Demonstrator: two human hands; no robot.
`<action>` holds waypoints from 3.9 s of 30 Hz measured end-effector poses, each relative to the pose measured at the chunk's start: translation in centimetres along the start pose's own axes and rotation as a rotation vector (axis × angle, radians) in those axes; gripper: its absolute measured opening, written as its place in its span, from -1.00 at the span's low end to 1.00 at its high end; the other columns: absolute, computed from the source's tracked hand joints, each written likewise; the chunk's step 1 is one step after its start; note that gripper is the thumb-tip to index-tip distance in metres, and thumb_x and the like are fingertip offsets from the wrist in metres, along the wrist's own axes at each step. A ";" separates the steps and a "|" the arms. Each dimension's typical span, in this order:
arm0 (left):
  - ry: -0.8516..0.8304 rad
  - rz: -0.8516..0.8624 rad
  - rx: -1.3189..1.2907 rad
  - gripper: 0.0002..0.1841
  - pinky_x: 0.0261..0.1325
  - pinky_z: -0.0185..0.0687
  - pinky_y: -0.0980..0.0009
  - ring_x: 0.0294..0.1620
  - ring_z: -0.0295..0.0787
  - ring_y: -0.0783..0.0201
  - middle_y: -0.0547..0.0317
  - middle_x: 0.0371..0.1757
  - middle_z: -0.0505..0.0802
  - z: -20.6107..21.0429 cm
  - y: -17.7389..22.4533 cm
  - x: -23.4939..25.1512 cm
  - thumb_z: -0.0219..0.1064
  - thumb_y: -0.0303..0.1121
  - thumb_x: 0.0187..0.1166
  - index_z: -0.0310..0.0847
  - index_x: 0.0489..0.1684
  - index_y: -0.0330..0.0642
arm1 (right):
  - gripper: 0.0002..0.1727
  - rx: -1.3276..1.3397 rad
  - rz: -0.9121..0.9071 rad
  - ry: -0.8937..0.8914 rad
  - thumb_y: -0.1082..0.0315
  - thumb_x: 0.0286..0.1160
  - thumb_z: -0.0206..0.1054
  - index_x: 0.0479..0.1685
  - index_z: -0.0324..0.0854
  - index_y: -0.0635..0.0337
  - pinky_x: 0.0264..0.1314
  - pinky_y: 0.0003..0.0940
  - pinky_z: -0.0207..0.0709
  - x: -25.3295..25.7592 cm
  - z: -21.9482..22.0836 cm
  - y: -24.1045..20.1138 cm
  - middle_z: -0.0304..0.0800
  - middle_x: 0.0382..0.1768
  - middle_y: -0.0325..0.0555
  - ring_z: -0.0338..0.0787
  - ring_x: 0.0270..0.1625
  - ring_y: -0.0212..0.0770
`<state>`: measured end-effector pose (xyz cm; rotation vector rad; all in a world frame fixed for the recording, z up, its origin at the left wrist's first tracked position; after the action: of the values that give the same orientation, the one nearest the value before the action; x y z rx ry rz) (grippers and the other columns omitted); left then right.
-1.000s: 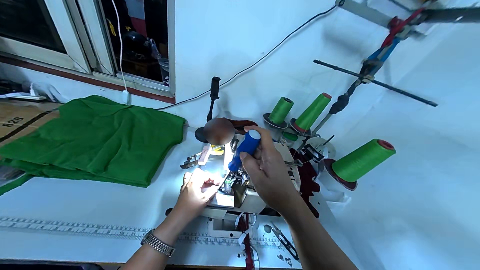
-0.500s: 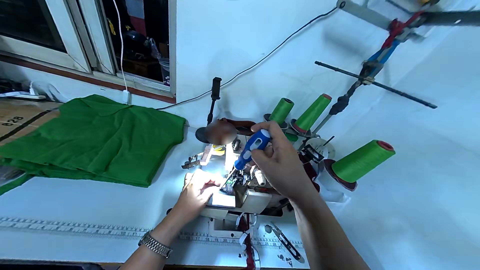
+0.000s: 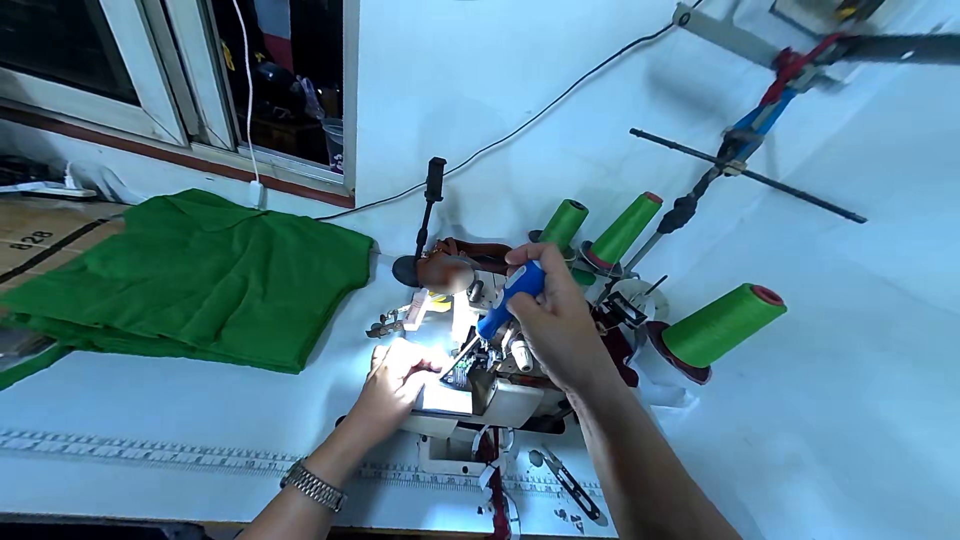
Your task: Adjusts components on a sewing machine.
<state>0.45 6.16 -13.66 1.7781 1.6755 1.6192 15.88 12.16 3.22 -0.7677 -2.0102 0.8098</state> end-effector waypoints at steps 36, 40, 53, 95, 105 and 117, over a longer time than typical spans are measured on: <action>-0.036 -0.027 0.016 -0.86 0.38 0.27 0.13 0.16 0.60 0.38 0.43 -0.12 0.80 0.1 -0.1 0.1 0.30 -0.35 0.53 0.83 -0.25 0.04 | -0.31 -0.058 -0.062 -0.012 0.35 0.52 0.31 0.70 0.24 0.08 0.05 -0.22 0.72 0.1 1.0 0.4 0.56 0.37 0.09 0.76 0.14 -0.18; -0.039 -0.036 0.017 -0.86 0.39 0.26 0.13 0.17 0.60 0.38 0.45 -0.11 0.81 0.1 -0.1 0.1 0.30 -0.35 0.51 0.83 -0.25 0.05 | -0.45 -0.126 -0.121 0.076 0.19 0.58 0.41 0.55 0.46 0.04 -0.07 -0.22 0.68 0.3 0.7 0.3 0.62 0.20 0.05 0.75 0.00 -0.18; -0.041 -0.042 0.004 -0.87 0.40 0.27 0.11 0.16 0.61 0.39 0.46 -0.12 0.79 0.2 -0.4 0.0 0.32 -0.33 0.50 0.84 -0.24 0.07 | -0.39 0.047 -0.055 0.068 0.51 0.50 0.27 0.61 0.34 0.11 -0.12 -0.30 0.72 0.2 0.5 0.7 0.67 0.16 0.01 0.79 -0.08 -0.25; 0.138 -0.171 0.053 -0.82 0.16 0.58 0.22 0.04 0.69 0.28 0.26 -0.14 0.80 -4.5 -1.1 -3.4 0.35 -0.34 0.51 0.91 -0.18 -0.08 | -0.41 0.199 -0.229 0.099 0.45 0.51 0.12 0.61 0.31 0.09 -0.15 -0.48 0.74 -2.1 0.3 -2.5 0.74 0.09 -0.17 0.82 -0.01 -0.35; -0.011 -0.214 0.532 -0.84 0.17 0.68 -0.15 0.04 0.78 -0.17 -0.22 0.01 0.80 -15.6 -12.9 -7.5 0.42 -0.56 0.52 0.88 -0.06 -0.28 | -0.50 0.365 -0.200 0.116 0.34 0.55 0.25 0.52 0.45 -0.10 0.04 -0.29 0.82 -5.5 -0.4 -0.2 0.77 0.06 -0.16 0.84 0.07 -0.17; 0.072 -0.289 0.322 -0.73 0.03 0.77 0.14 -0.08 0.80 0.11 -0.11 0.11 0.75 -16.9 -14.3 -7.9 0.52 -0.64 0.37 0.82 0.01 -0.30 | -0.49 0.350 -0.172 0.148 0.37 0.53 0.24 0.51 0.43 -0.05 0.04 -0.36 0.81 -6.5 -1.8 0.8 0.80 0.04 -0.18 0.86 0.06 -0.23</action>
<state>-18.96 -3.90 -22.34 1.5224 2.2129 1.3641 20.67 8.22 0.44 -0.4339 -1.7138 0.9413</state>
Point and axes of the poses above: each hand's wrist, its own x-axis towards the middle knuckle, its own z-axis out of the palm, y = z × x, the point moved 7 cm from there along x, towards the middle knuckle
